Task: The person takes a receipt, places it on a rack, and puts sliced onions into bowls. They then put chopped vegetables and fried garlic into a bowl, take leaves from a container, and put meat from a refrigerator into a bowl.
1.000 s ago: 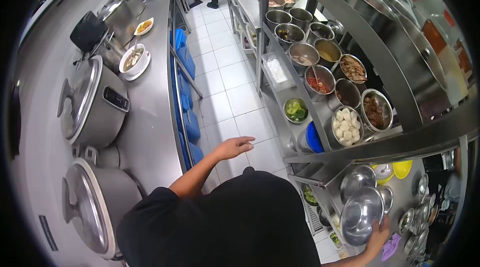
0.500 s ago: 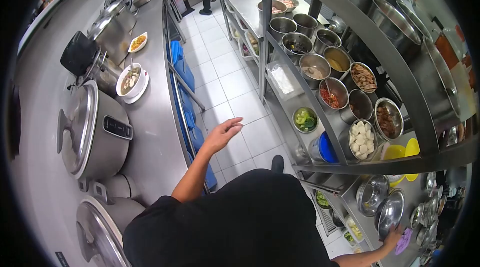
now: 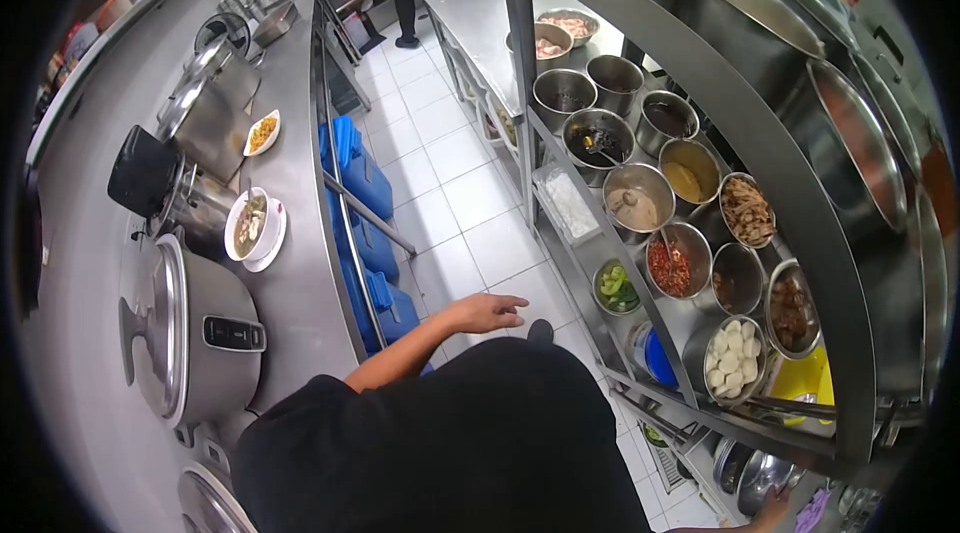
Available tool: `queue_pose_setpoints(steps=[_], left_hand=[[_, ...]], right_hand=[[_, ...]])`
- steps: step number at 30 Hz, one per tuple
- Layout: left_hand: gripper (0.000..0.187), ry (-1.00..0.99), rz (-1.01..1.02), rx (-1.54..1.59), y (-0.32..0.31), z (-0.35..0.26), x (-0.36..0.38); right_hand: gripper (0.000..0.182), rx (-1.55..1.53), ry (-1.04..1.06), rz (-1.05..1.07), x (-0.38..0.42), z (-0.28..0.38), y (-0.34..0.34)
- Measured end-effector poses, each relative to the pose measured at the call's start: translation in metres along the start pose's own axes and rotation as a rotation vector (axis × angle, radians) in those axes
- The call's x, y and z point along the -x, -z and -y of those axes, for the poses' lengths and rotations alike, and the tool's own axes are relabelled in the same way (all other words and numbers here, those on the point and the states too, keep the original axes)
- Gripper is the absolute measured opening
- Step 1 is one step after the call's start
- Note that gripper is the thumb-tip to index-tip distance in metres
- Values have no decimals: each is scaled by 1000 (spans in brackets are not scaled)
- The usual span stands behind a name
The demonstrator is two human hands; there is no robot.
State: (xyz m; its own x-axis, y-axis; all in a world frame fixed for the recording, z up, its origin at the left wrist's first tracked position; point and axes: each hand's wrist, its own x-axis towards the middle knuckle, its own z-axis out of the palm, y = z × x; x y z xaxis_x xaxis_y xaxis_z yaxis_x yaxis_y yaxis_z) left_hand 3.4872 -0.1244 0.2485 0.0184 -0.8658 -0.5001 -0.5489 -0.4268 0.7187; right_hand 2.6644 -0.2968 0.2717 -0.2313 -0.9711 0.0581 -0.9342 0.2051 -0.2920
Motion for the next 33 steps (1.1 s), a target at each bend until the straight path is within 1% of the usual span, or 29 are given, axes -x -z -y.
queue_pose_setpoints(steps=[2,3,4,6,8,11,13,16,18,20,21,22,24,26,27,28,29,30,31,32,33], left_hand=[[60,44,10,-22,18,18,-8],[60,67,8,-33,28,25,-13],[60,62,13,-29,37,30,-17],[61,66,-25,-3,59,38,-27],[61,21,-39,23,81,39,-37],[61,-50,-21,-2,129,45,-61],[60,-87,-11,-19,172,55,-69],[60,-111,-195,3,253,111,-85],[63,-89,-388,36,327,141,-73],[56,-13,-527,47,403,181,-64],[59,0,-676,73,437,204,-60],[62,15,-825,101,469,224,-53],[63,121,-1033,74,528,251,-34],[66,183,-1195,18,582,311,-33],[69,308,-1225,-4,609,330,-23],[72,436,-1250,-24,626,344,-19],[74,576,-1273,20,632,345,-14],[76,722,-1300,67,638,339,0],[78,876,-1322,117,641,341,11],[78,943,-1269,110,640,353,17],[79,1002,-1211,102,635,366,20]], right_hand=[[59,233,24,-34,-7,-4,-11],[58,215,-177,141,-4,16,-3],[58,258,-197,95,0,56,2],[58,287,-118,-141,4,144,4],[57,240,13,-351,10,235,7],[57,84,192,-551,28,360,8],[56,-36,309,-629,43,439,7],[56,-195,483,-671,73,552,3],[56,-294,580,-694,94,622,3],[56,-376,672,-708,118,687,5],[57,-415,722,-700,128,719,6],[57,-459,779,-684,138,745,8],[57,-537,896,-655,158,797,13],[57,-617,1026,-550,172,842,17],[58,-645,1065,-438,180,866,16],[58,-666,1063,-277,186,890,10],[55,-698,1045,-71,194,927,-4],[55,-722,1000,131,201,962,-19],[59,-730,936,314,209,998,-34],[59,-638,917,399,206,1022,-50],[56,-621,934,482,198,1040,-73]])
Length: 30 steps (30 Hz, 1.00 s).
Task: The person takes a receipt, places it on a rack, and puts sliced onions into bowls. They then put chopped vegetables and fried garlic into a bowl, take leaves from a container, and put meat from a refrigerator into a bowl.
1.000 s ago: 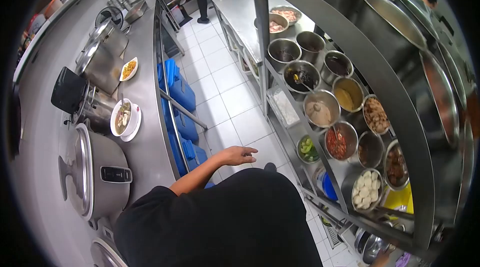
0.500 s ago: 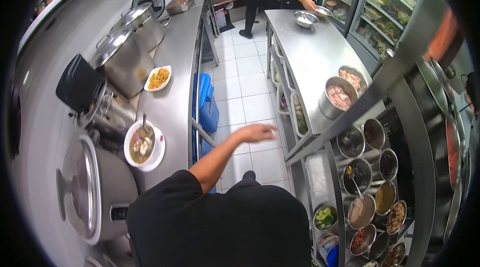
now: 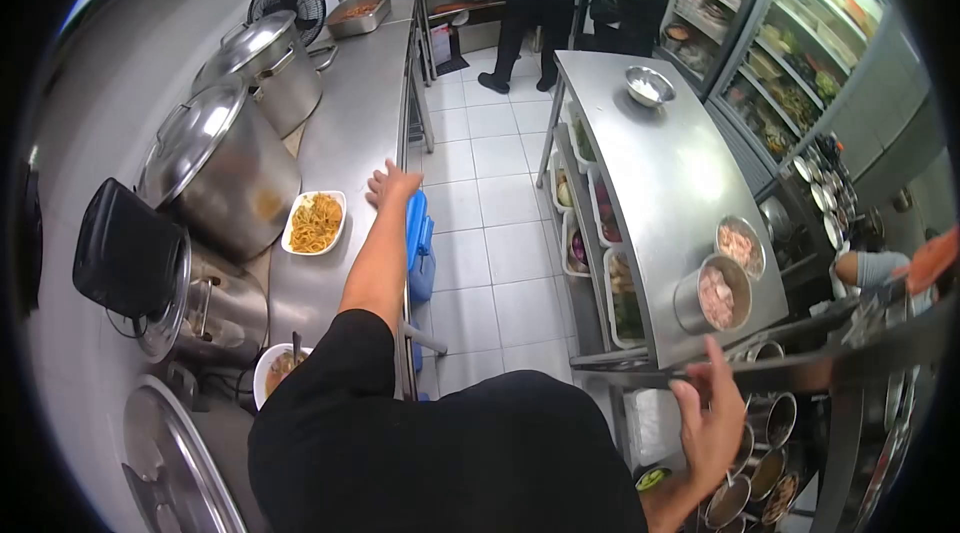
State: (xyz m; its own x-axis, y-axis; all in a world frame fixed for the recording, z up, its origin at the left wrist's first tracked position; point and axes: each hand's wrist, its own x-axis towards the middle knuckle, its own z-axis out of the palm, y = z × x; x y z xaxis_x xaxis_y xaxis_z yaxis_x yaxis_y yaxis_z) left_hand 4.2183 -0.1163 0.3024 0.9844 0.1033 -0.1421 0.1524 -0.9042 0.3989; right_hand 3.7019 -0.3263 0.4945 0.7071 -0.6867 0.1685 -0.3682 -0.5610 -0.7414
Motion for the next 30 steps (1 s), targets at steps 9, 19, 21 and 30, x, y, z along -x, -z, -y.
queue_pose_setpoints(steps=[9,19,21,30], left_hand=[[77,-25,-230,-237,-36,7,-72],[88,92,-266,-239,-41,-31,-166],[91,121,-254,-268,-34,-46,-186],[97,137,-222,-381,-60,-80,-329]], right_hand=[[47,171,-40,281,-168,-50,-109],[47,177,76,506,-379,-75,-232],[47,268,72,528,-410,-75,-247],[65,434,74,314,-522,-108,-318]])
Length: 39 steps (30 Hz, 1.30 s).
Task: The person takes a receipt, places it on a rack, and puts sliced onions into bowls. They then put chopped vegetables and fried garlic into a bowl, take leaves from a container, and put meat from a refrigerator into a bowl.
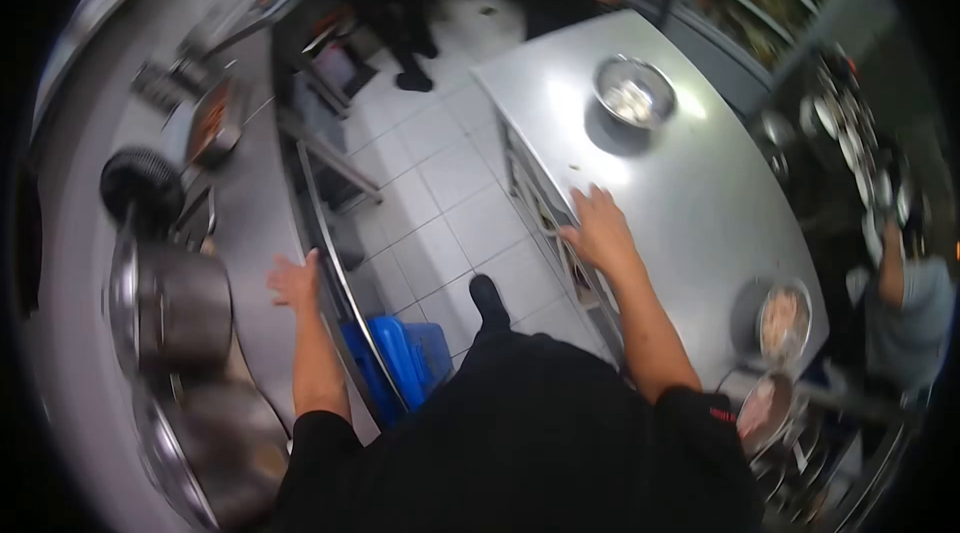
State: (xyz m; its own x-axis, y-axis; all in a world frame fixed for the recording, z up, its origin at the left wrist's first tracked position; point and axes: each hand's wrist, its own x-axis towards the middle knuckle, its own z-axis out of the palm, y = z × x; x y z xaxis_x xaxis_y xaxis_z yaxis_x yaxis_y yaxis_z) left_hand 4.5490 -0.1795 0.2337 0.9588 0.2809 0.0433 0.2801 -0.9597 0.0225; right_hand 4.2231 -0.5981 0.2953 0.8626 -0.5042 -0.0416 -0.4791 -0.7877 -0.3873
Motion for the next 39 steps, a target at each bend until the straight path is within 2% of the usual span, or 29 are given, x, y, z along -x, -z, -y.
queue_pose_setpoints(steps=[6,8,9,10,12,18,26,39], left_hand=[[98,-35,-29,-41,-11,-56,-92],[98,-45,12,-27,-11,-70,-113],[99,-18,15,-88,-10,-80,-126],[97,-43,-15,-104,-21,-81,-142],[94,-38,15,-6,2,-96,-153],[89,-85,24,78,6,-118,-183],[88,-104,25,107,5,-132,-215],[86,-133,10,105,4,-139,-229]], right_hand=[[58,97,-115,-218,-57,2,-42],[57,126,-20,-382,-61,-11,-64],[56,85,-27,-395,-63,-7,-64],[54,94,-32,-376,-65,-4,-61],[56,153,-108,-330,-66,-4,-67],[53,181,-116,-306,-67,15,-50],[60,191,-177,-271,-74,32,-45],[65,268,-169,-249,-76,24,-51]])
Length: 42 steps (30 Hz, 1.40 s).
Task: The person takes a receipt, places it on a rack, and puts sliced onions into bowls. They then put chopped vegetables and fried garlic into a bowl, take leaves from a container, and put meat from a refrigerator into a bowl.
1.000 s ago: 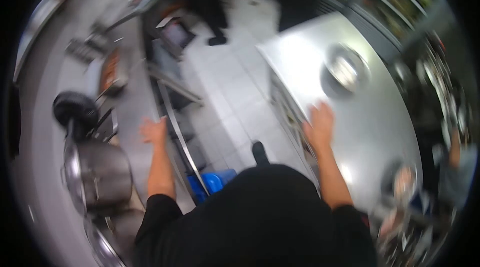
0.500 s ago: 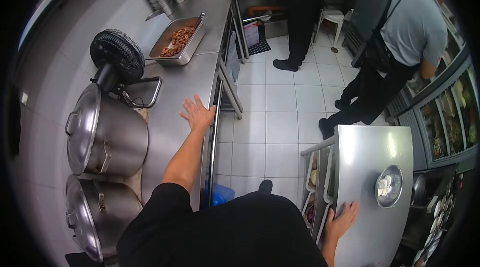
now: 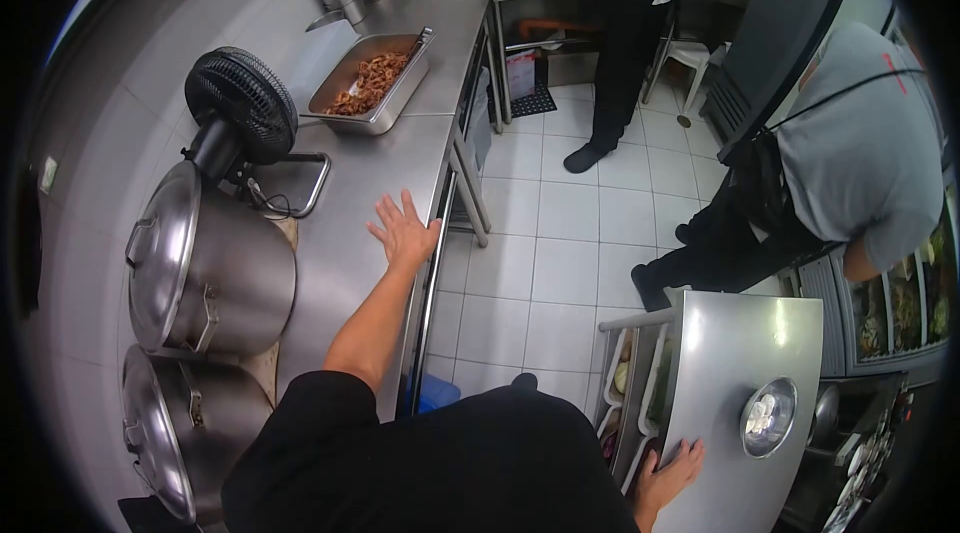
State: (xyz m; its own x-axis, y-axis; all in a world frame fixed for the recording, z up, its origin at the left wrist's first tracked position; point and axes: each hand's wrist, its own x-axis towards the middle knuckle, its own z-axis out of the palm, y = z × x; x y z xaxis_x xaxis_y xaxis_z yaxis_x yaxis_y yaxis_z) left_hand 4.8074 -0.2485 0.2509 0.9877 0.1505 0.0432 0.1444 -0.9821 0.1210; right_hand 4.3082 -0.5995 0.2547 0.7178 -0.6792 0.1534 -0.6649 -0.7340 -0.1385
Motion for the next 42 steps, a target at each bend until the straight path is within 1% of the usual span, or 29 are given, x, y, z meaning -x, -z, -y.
queue_pose_setpoints(steps=[6,9,12,18,19,21,22,23,26,27,30,31,33,36,38,39,40,42], left_hand=[[86,9,24,8,2,0,0],[86,15,36,4,2,0,-1],[88,35,84,-3,4,-2,-2],[89,32,68,22,5,-4,-2],[86,31,75,24,6,-5,0],[80,-64,39,5,-5,1,-1],[77,-115,18,-8,-10,2,-1],[69,-188,6,2,-1,-3,2],[63,-440,-25,-40,-16,1,-5],[59,-521,-6,-74,-7,-7,-1],[48,-633,15,-164,-7,-11,-1],[38,-647,-26,-133,-11,-9,-3],[35,-596,-2,-136,-5,-16,-1],[35,-499,35,-158,-15,-26,-4],[35,-396,62,-171,-16,-25,-4],[37,-386,-2,-157,-19,-24,-1],[38,-345,-6,-163,-22,-23,-3],[36,-319,15,-207,-14,-31,-2]], right_hand=[[67,71,47,5,-2,2,1],[68,94,-7,30,-1,4,0],[68,84,6,4,0,2,-2],[69,31,-1,21,-3,3,0],[68,30,-31,13,-5,6,-2],[66,39,-80,7,-11,11,-7],[65,-45,-31,15,-18,14,-10],[64,-134,11,20,-26,19,-15],[61,-361,110,74,-65,54,-15],[60,-429,146,97,-84,68,-13],[52,-674,89,239,-137,98,-6],[48,-713,92,268,-158,103,-9],[40,-794,99,335,-195,115,-21],[34,-754,161,350,-258,135,-41],[35,-729,184,448,-303,147,-57],[36,-715,220,518,-324,156,-67],[37,-766,235,558,-344,164,-80],[38,-790,296,567,-379,188,-91]])
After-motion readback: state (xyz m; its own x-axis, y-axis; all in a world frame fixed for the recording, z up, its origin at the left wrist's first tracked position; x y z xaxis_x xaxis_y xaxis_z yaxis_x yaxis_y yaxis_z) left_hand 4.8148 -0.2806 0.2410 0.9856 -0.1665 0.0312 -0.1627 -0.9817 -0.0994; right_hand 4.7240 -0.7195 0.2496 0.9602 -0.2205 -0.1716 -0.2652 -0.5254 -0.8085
